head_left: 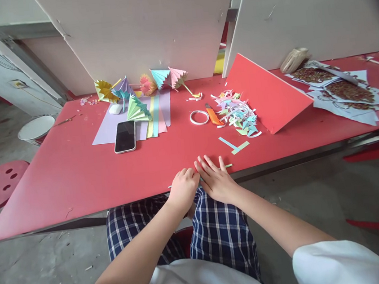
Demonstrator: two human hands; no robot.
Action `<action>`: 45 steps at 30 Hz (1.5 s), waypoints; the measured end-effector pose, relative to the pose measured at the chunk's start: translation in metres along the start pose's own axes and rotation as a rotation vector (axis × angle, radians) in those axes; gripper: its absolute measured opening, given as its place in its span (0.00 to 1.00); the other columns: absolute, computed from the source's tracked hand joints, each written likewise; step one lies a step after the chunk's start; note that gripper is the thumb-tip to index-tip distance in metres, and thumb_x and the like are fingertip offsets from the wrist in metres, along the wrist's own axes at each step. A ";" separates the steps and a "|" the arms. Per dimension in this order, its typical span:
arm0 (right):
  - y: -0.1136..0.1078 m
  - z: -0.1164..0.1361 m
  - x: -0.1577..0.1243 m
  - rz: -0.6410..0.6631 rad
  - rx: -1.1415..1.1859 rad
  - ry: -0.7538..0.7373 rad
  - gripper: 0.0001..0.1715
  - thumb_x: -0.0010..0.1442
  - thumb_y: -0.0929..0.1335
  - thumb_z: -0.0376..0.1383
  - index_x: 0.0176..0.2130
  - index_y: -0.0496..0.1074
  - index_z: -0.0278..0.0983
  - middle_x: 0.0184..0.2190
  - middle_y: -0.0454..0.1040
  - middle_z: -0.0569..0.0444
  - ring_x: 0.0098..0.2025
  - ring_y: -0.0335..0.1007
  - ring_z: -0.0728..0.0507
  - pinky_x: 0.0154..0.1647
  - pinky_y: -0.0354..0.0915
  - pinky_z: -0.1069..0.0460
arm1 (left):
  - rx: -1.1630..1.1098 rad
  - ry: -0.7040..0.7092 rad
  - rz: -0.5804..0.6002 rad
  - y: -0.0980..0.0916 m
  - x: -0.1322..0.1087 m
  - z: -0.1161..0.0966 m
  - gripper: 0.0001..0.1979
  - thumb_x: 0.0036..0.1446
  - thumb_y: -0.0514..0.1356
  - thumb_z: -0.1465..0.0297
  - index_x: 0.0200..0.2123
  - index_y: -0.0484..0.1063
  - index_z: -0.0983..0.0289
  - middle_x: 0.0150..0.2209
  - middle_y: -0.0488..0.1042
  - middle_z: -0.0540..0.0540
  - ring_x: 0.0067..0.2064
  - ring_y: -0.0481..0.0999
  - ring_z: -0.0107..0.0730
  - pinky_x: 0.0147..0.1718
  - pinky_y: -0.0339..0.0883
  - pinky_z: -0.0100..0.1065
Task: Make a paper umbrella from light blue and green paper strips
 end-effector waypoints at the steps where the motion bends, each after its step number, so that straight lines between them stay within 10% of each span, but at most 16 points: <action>1: 0.001 -0.002 0.000 0.015 0.035 -0.004 0.31 0.62 0.51 0.41 0.62 0.41 0.34 0.63 0.40 0.48 0.64 0.31 0.38 0.57 0.34 0.29 | 0.005 0.028 0.005 0.001 0.000 -0.003 0.09 0.54 0.49 0.81 0.29 0.67 0.66 0.28 0.67 0.55 0.30 0.66 0.34 0.30 0.61 0.34; 11: -0.038 -0.065 -0.003 0.000 0.253 0.040 0.16 0.60 0.60 0.36 0.45 0.71 0.38 0.37 0.74 0.52 0.41 0.69 0.45 0.42 0.65 0.50 | 0.045 0.157 0.015 -0.007 0.001 -0.001 0.14 0.59 0.43 0.79 0.29 0.66 0.66 0.27 0.66 0.56 0.31 0.65 0.35 0.32 0.60 0.36; 22: -0.085 -0.025 0.008 -0.028 0.146 -0.244 0.14 0.59 0.60 0.31 0.35 0.74 0.37 0.30 0.74 0.49 0.34 0.67 0.45 0.34 0.62 0.51 | -0.533 0.040 -0.005 -0.031 -0.004 0.021 0.12 0.60 0.48 0.69 0.34 0.71 0.63 0.25 0.69 0.51 0.28 0.67 0.27 0.27 0.60 0.27; 33: -0.099 -0.055 0.005 0.385 0.471 0.061 0.12 0.55 0.63 0.39 0.36 0.75 0.42 0.37 0.76 0.57 0.38 0.70 0.44 0.39 0.61 0.51 | -0.458 0.066 -0.175 -0.053 -0.023 0.030 0.14 0.60 0.45 0.74 0.38 0.70 0.62 0.30 0.70 0.53 0.31 0.69 0.28 0.29 0.62 0.27; 45: -0.116 -0.029 0.000 0.193 0.164 -0.108 0.14 0.59 0.60 0.34 0.35 0.74 0.37 0.33 0.75 0.52 0.39 0.68 0.43 0.39 0.62 0.48 | -0.687 -0.084 -0.064 -0.049 -0.025 0.045 0.11 0.59 0.49 0.71 0.36 0.72 0.62 0.29 0.69 0.51 0.29 0.68 0.26 0.28 0.62 0.26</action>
Point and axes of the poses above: each hand's wrist, its own x-axis towards the middle knuckle, its own y-axis out of the palm, z = x × y, the point moved 10 cm from there along x, towards the middle knuckle
